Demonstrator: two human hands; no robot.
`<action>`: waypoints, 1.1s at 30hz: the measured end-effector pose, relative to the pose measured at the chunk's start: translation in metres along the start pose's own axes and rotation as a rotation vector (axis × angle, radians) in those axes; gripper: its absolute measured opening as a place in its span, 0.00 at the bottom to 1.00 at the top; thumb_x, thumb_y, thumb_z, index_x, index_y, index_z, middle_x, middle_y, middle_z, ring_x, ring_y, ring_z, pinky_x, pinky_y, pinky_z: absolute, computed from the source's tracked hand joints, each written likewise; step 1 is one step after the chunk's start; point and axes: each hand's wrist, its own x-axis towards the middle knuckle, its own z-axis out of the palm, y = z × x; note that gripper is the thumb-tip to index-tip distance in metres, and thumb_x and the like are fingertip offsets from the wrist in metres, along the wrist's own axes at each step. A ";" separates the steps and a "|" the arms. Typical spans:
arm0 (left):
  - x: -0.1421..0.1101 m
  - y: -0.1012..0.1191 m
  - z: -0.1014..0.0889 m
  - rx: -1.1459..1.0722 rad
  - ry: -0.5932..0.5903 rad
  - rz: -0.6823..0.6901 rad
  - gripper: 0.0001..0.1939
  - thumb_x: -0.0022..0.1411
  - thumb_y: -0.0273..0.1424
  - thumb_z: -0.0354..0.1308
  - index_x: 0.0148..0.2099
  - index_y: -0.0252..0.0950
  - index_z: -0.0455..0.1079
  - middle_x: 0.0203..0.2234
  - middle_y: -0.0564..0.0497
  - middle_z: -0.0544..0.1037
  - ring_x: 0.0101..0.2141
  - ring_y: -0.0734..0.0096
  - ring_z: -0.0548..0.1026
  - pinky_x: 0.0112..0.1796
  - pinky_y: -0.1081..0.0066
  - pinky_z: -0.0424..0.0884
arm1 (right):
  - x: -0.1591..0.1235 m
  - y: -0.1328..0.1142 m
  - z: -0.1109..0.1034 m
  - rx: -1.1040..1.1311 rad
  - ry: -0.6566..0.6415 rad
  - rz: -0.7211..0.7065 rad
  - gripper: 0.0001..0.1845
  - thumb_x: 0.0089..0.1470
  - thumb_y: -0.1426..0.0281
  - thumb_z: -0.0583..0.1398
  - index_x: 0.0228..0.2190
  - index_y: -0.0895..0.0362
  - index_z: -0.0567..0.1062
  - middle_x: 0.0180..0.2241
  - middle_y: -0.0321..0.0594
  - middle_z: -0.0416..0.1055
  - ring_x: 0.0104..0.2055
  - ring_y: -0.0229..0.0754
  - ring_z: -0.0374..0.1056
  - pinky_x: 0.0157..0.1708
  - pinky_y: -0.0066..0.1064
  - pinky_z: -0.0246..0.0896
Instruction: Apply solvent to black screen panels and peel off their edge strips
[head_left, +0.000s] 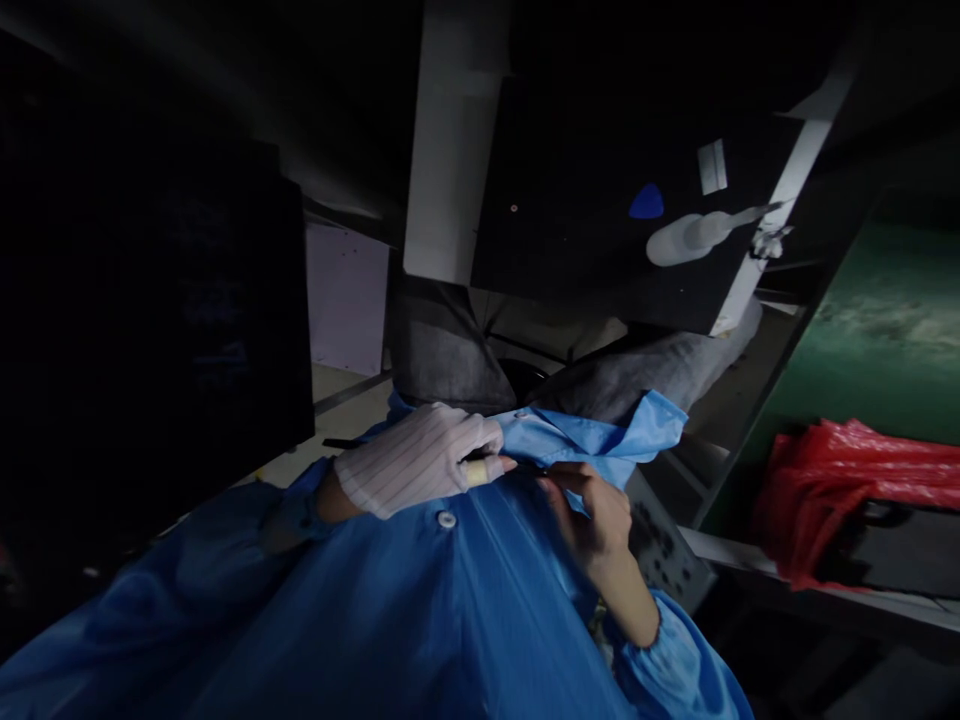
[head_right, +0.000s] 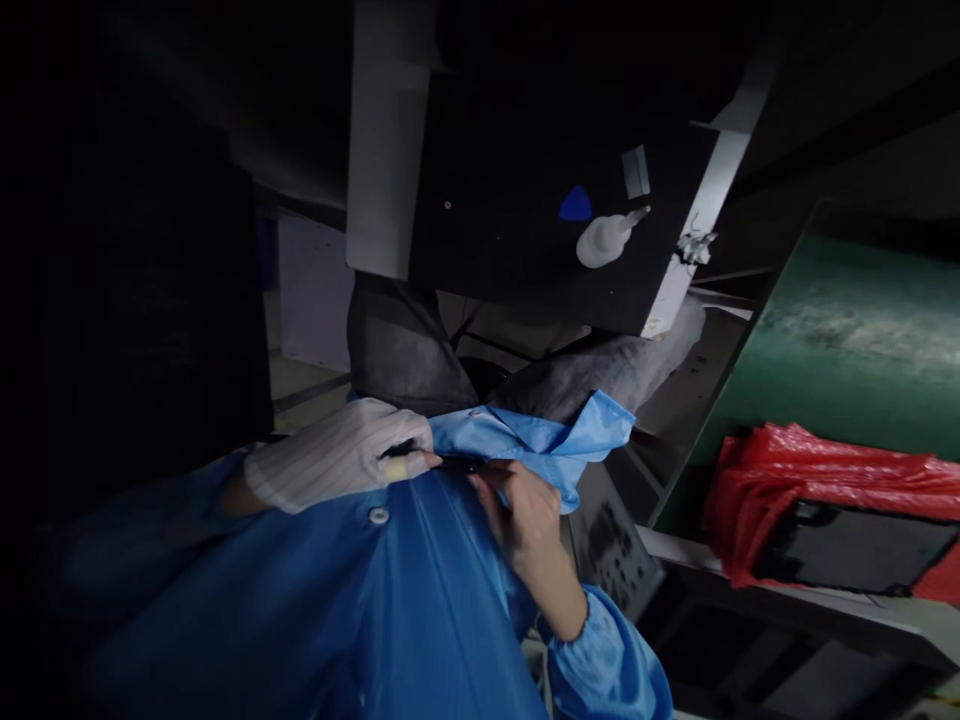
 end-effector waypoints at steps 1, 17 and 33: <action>0.000 0.000 0.000 0.006 -0.009 -0.007 0.11 0.82 0.29 0.65 0.41 0.33 0.77 0.30 0.55 0.81 0.30 0.72 0.79 0.34 0.70 0.70 | -0.001 0.002 0.000 0.013 -0.008 -0.005 0.06 0.78 0.76 0.64 0.45 0.53 0.78 0.33 0.39 0.84 0.31 0.42 0.83 0.30 0.30 0.77; 0.000 -0.005 0.007 -0.065 -0.036 -0.079 0.13 0.84 0.33 0.60 0.42 0.36 0.76 0.33 0.52 0.85 0.34 0.68 0.84 0.38 0.70 0.76 | -0.015 0.017 0.004 0.044 -0.074 0.041 0.06 0.77 0.74 0.65 0.45 0.52 0.82 0.35 0.39 0.86 0.33 0.43 0.84 0.33 0.31 0.80; 0.001 -0.014 0.011 -0.019 0.028 -0.017 0.14 0.86 0.34 0.58 0.44 0.36 0.77 0.33 0.53 0.85 0.32 0.70 0.84 0.35 0.71 0.76 | -0.025 0.028 0.007 0.004 -0.124 0.041 0.06 0.76 0.76 0.65 0.45 0.52 0.81 0.35 0.39 0.85 0.32 0.44 0.84 0.32 0.31 0.80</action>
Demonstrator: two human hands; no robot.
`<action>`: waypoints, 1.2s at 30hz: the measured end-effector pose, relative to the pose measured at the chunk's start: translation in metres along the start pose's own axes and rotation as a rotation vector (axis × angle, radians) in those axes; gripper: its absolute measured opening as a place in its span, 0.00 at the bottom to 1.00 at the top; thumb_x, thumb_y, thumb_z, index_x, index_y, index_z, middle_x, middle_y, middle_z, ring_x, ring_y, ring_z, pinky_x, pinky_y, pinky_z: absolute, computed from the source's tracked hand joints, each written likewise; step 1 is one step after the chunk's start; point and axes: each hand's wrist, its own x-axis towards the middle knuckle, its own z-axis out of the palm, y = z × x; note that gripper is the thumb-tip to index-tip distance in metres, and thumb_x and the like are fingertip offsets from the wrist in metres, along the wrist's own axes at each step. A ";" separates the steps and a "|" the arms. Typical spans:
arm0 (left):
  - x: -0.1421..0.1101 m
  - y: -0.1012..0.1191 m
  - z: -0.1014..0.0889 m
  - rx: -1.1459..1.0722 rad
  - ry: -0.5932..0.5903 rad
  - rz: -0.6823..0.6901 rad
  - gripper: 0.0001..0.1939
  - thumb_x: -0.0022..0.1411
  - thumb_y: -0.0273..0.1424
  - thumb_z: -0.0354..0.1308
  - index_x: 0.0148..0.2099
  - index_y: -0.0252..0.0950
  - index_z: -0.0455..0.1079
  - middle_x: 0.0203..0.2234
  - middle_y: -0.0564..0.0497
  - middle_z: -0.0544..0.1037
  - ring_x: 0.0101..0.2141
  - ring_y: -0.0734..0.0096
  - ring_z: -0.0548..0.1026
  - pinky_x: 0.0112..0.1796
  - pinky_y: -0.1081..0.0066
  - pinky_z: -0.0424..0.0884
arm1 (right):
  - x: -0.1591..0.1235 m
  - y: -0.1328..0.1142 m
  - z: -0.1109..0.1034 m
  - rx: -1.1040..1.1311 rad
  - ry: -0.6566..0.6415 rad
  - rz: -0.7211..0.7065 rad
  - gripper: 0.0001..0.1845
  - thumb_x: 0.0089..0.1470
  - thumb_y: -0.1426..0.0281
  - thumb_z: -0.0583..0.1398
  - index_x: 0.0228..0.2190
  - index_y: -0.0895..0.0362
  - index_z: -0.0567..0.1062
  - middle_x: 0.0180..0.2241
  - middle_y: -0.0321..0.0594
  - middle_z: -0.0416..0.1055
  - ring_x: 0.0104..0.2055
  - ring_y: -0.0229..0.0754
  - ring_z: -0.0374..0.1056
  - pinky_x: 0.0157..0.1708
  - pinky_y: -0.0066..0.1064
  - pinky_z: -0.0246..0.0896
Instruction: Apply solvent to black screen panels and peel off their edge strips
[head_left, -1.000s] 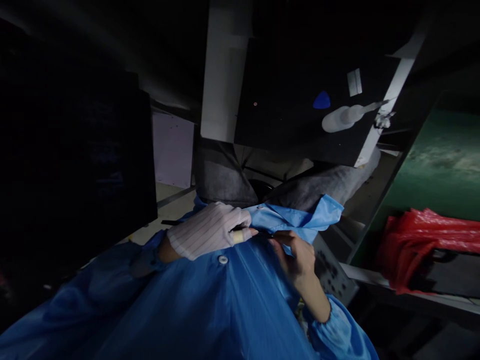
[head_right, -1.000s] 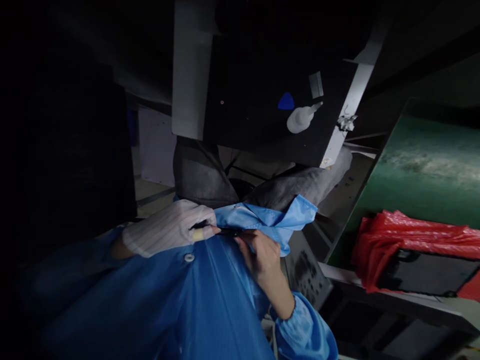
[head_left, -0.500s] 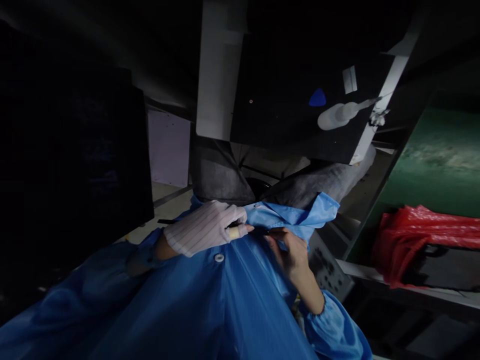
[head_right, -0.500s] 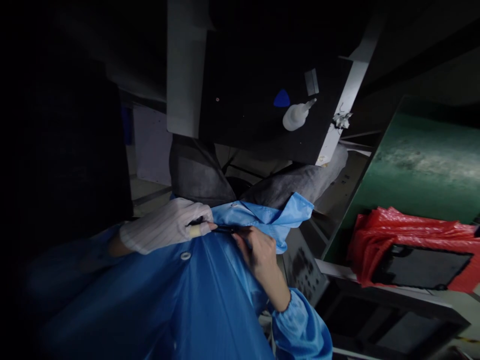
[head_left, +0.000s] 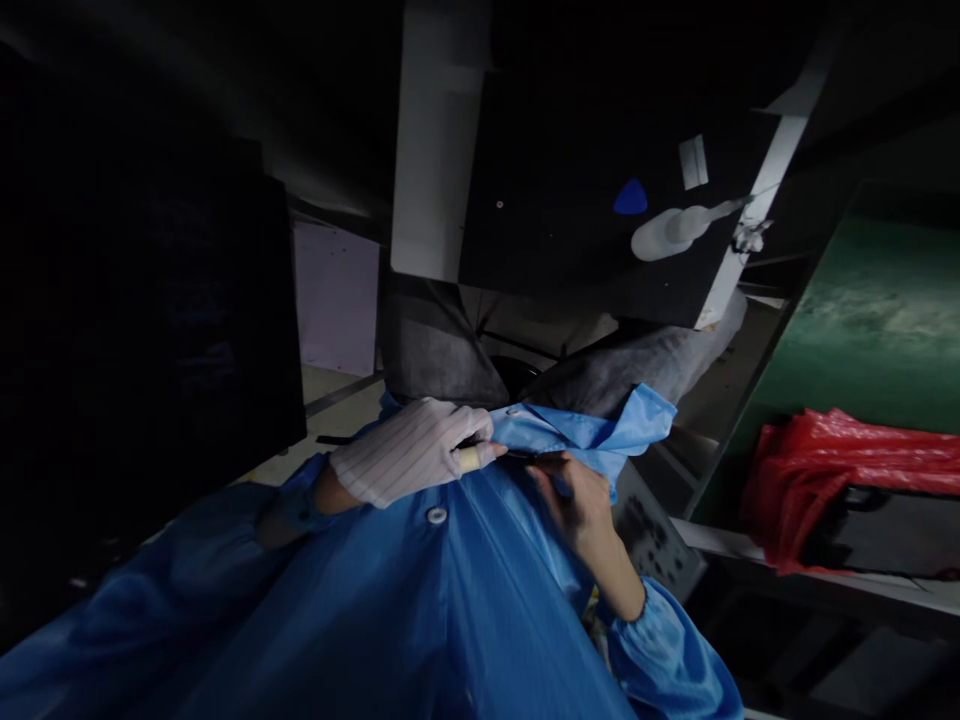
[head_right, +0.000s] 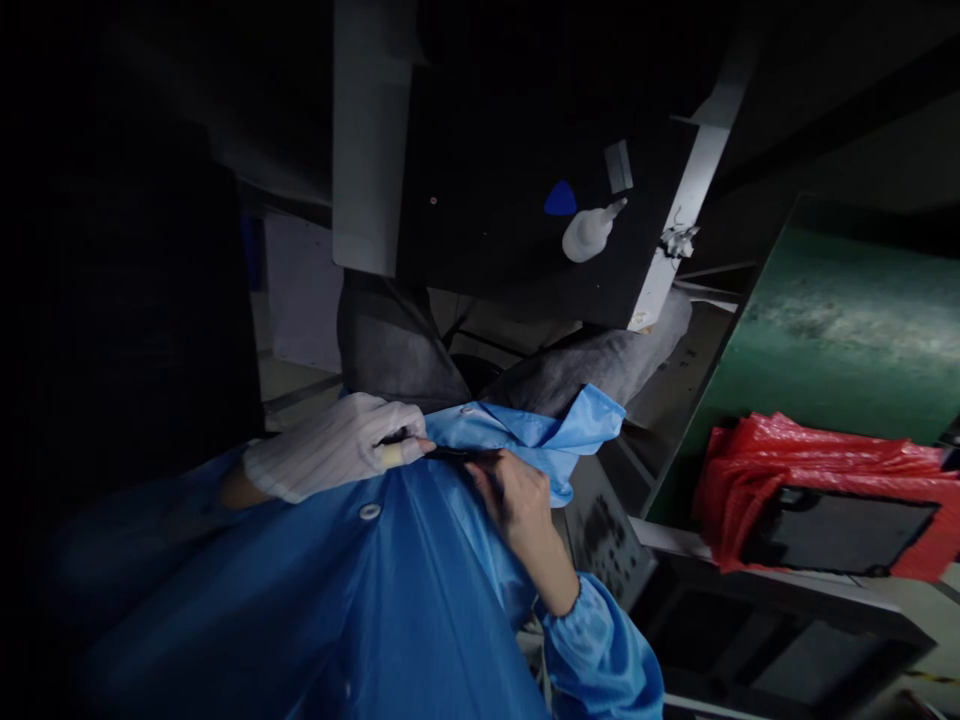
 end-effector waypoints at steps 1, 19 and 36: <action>0.000 0.000 0.000 0.002 -0.002 -0.004 0.14 0.86 0.34 0.58 0.44 0.36 0.77 0.33 0.53 0.85 0.32 0.70 0.84 0.34 0.71 0.75 | 0.000 0.000 0.000 -0.003 -0.002 0.002 0.06 0.77 0.75 0.65 0.45 0.53 0.81 0.35 0.40 0.85 0.32 0.44 0.84 0.32 0.31 0.80; -0.008 0.001 -0.005 -0.011 0.063 0.136 0.15 0.88 0.34 0.58 0.44 0.35 0.78 0.31 0.56 0.84 0.29 0.75 0.83 0.32 0.74 0.74 | 0.011 -0.007 -0.001 -0.030 0.039 -0.109 0.05 0.81 0.74 0.63 0.46 0.53 0.77 0.35 0.38 0.85 0.32 0.40 0.83 0.31 0.29 0.76; -0.028 0.009 0.010 0.250 0.184 0.291 0.28 0.93 0.42 0.37 0.44 0.37 0.71 0.33 0.55 0.83 0.29 0.72 0.83 0.34 0.67 0.75 | 0.012 -0.008 -0.003 -0.085 0.062 -0.279 0.08 0.79 0.76 0.65 0.44 0.53 0.74 0.34 0.39 0.84 0.28 0.38 0.75 0.29 0.32 0.66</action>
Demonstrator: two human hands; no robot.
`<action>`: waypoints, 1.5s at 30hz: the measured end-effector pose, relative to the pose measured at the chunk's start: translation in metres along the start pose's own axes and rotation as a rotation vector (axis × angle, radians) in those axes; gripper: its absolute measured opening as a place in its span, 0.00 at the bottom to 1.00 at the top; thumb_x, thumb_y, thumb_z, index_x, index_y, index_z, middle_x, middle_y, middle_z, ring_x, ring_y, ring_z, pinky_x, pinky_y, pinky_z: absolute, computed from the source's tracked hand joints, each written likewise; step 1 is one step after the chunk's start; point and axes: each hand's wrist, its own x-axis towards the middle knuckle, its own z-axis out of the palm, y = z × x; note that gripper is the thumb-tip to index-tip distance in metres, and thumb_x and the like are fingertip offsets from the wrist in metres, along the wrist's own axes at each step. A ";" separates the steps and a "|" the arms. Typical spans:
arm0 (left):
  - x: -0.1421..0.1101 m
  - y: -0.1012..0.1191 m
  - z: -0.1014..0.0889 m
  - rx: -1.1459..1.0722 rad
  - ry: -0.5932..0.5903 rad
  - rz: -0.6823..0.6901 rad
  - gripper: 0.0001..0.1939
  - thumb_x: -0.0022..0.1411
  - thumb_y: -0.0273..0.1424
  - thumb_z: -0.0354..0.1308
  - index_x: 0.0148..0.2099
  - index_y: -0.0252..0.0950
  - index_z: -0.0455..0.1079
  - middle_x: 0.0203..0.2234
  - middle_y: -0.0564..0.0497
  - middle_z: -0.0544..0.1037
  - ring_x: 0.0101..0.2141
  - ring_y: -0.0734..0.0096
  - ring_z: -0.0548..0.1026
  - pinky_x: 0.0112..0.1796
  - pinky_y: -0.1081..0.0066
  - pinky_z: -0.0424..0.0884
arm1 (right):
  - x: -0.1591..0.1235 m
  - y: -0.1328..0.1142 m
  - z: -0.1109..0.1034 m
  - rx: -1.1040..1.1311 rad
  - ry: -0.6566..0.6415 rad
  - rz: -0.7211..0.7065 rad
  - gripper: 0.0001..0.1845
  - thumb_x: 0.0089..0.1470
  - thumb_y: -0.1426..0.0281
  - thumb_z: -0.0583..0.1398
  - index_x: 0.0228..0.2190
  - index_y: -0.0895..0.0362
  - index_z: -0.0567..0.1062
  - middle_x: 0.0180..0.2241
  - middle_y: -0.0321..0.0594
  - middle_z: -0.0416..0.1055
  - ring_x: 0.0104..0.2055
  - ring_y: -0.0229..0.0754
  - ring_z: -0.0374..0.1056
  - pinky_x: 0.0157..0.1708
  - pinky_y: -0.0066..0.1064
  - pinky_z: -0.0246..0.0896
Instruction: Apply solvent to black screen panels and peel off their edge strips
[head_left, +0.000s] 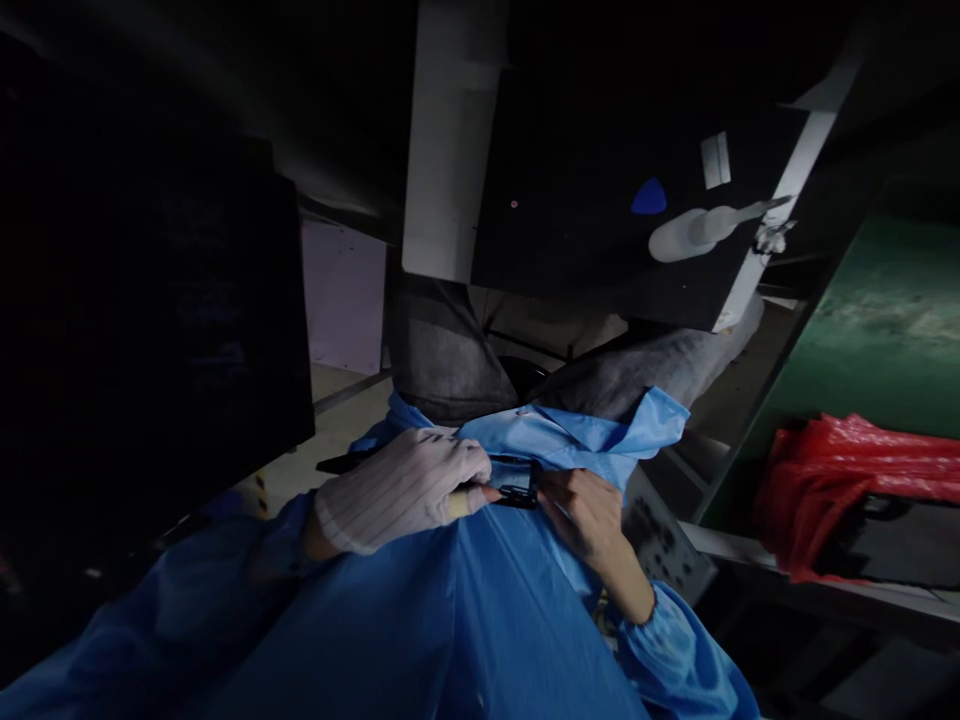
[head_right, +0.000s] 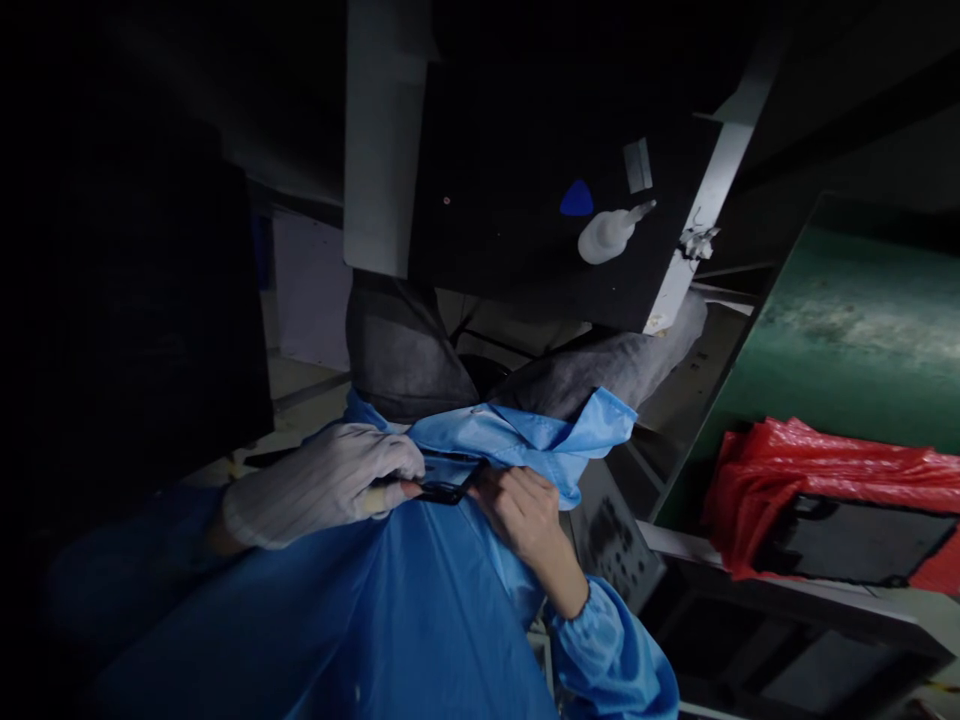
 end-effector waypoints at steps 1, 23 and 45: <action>0.000 -0.001 0.000 -0.008 -0.002 -0.001 0.28 0.93 0.42 0.37 0.43 0.37 0.71 0.32 0.55 0.83 0.28 0.72 0.83 0.34 0.67 0.75 | 0.000 0.000 0.000 0.001 0.001 -0.003 0.08 0.78 0.77 0.65 0.44 0.53 0.74 0.33 0.38 0.84 0.28 0.38 0.74 0.29 0.32 0.66; 0.036 -0.058 -0.027 -0.531 -0.249 -0.509 0.22 0.78 0.47 0.58 0.38 0.37 0.77 0.29 0.51 0.82 0.31 0.69 0.78 0.33 0.70 0.67 | 0.025 0.013 -0.018 0.293 -0.131 0.400 0.20 0.74 0.52 0.72 0.57 0.50 0.80 0.45 0.42 0.87 0.40 0.47 0.85 0.42 0.37 0.85; 0.035 -0.095 -0.034 -0.729 -0.042 -0.699 0.24 0.66 0.55 0.63 0.33 0.40 0.67 0.33 0.50 0.74 0.36 0.66 0.72 0.39 0.66 0.70 | 0.144 0.121 -0.030 -0.169 0.591 0.344 0.20 0.75 0.48 0.67 0.45 0.53 0.76 0.45 0.48 0.82 0.48 0.54 0.81 0.57 0.55 0.78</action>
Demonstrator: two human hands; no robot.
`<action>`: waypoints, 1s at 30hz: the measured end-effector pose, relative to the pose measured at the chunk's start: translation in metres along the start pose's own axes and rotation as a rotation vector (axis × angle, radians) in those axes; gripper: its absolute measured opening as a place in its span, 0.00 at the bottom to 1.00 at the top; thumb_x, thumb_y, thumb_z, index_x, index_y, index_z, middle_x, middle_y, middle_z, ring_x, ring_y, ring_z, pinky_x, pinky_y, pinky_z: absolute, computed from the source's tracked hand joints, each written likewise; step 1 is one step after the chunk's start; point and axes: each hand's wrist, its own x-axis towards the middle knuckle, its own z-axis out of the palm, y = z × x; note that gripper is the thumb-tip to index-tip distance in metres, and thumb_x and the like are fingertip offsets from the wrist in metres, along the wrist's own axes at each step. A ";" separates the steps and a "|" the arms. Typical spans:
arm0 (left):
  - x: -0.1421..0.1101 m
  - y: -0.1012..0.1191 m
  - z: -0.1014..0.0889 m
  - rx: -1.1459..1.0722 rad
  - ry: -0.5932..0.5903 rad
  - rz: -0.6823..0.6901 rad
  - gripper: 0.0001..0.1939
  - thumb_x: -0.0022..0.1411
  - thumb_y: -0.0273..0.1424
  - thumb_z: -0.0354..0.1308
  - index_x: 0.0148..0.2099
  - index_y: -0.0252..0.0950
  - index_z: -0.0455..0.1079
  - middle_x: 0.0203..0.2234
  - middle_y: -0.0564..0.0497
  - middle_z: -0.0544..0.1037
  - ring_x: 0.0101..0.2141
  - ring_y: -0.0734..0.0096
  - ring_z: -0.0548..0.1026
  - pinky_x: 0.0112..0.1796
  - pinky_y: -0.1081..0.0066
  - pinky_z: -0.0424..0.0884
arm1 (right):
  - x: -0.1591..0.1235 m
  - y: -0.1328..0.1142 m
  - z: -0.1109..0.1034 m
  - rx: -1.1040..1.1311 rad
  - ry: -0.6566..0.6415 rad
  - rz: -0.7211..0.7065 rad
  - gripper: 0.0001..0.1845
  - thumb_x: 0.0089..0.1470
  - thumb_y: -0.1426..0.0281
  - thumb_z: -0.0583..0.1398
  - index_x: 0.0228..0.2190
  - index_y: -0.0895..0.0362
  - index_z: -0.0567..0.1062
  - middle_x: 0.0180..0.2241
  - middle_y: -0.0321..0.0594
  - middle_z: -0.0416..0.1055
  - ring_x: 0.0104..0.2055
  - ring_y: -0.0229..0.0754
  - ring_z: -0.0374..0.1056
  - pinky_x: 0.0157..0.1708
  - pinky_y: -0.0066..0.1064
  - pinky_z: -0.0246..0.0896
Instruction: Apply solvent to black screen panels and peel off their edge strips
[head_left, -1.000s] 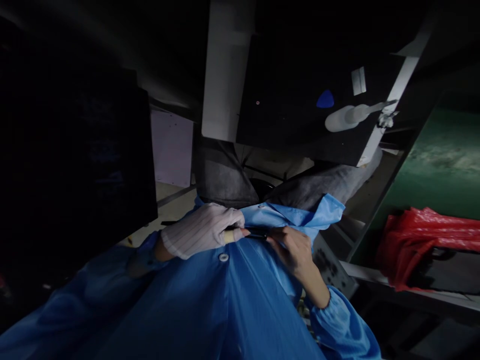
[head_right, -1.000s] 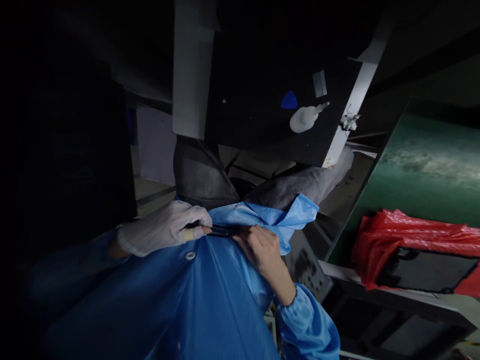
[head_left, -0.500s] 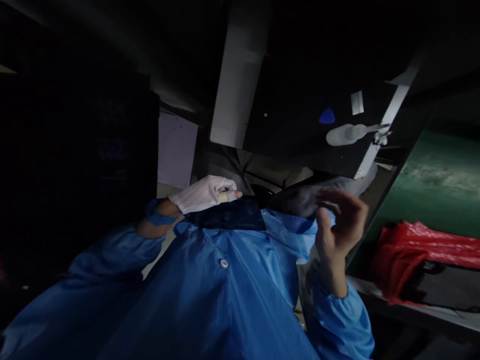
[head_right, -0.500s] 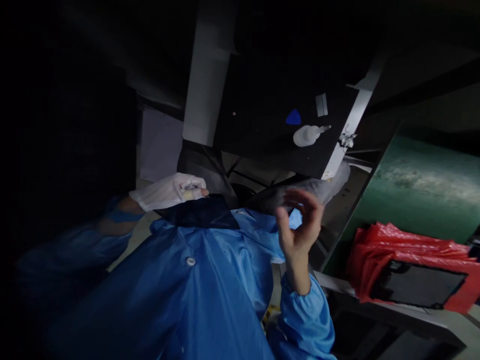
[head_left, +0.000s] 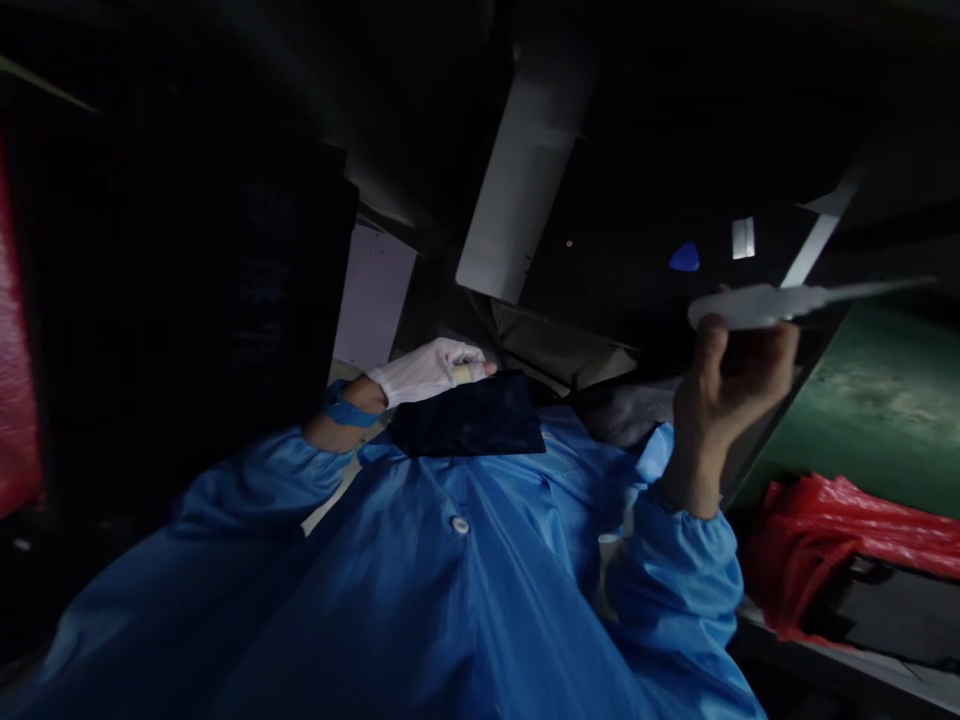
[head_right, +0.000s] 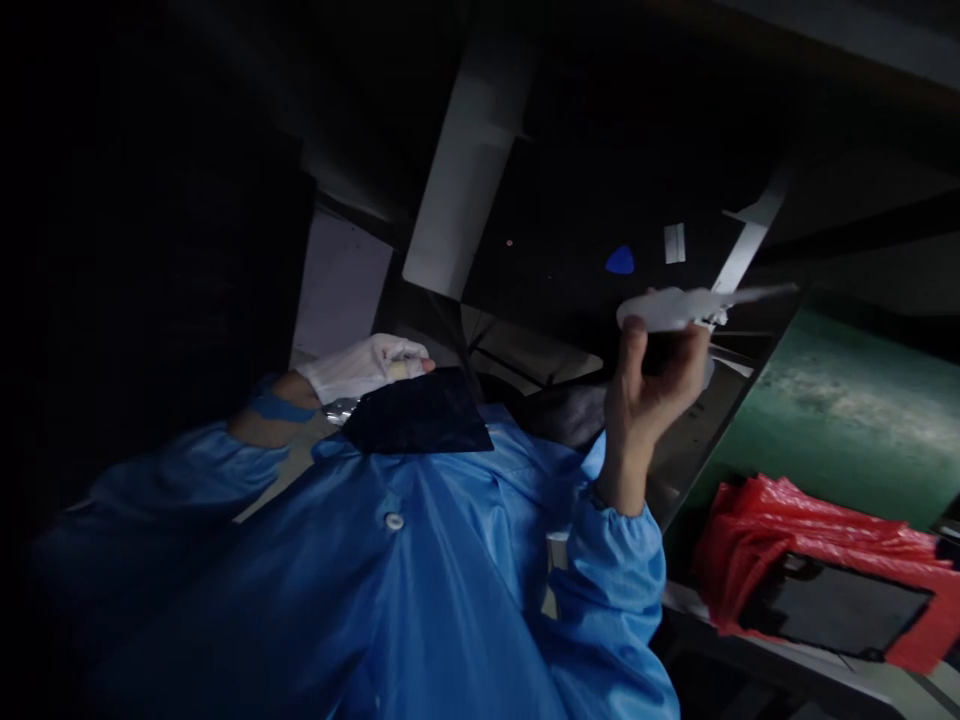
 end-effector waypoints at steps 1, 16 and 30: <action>0.000 -0.002 -0.001 -0.009 0.005 -0.006 0.22 0.66 0.53 0.63 0.33 0.40 0.66 0.33 0.50 0.74 0.37 0.66 0.72 0.41 0.65 0.70 | -0.008 -0.010 -0.006 0.070 0.005 0.010 0.20 0.75 0.50 0.68 0.47 0.54 0.77 0.44 0.47 0.82 0.46 0.52 0.82 0.55 0.50 0.79; 0.005 -0.015 -0.006 -0.084 0.049 -0.046 0.24 0.72 0.51 0.70 0.38 0.35 0.73 0.38 0.50 0.78 0.42 0.66 0.75 0.48 0.66 0.69 | -0.142 -0.076 -0.075 -0.141 -0.354 -0.152 0.14 0.78 0.58 0.65 0.41 0.52 0.82 0.28 0.34 0.78 0.22 0.40 0.69 0.23 0.32 0.63; 0.006 -0.022 -0.006 -0.077 0.062 -0.042 0.15 0.79 0.38 0.64 0.40 0.33 0.75 0.41 0.48 0.82 0.44 0.66 0.78 0.50 0.67 0.71 | -0.141 -0.081 -0.066 -0.177 -0.343 -0.217 0.12 0.79 0.59 0.65 0.41 0.52 0.80 0.28 0.34 0.79 0.23 0.41 0.74 0.24 0.32 0.70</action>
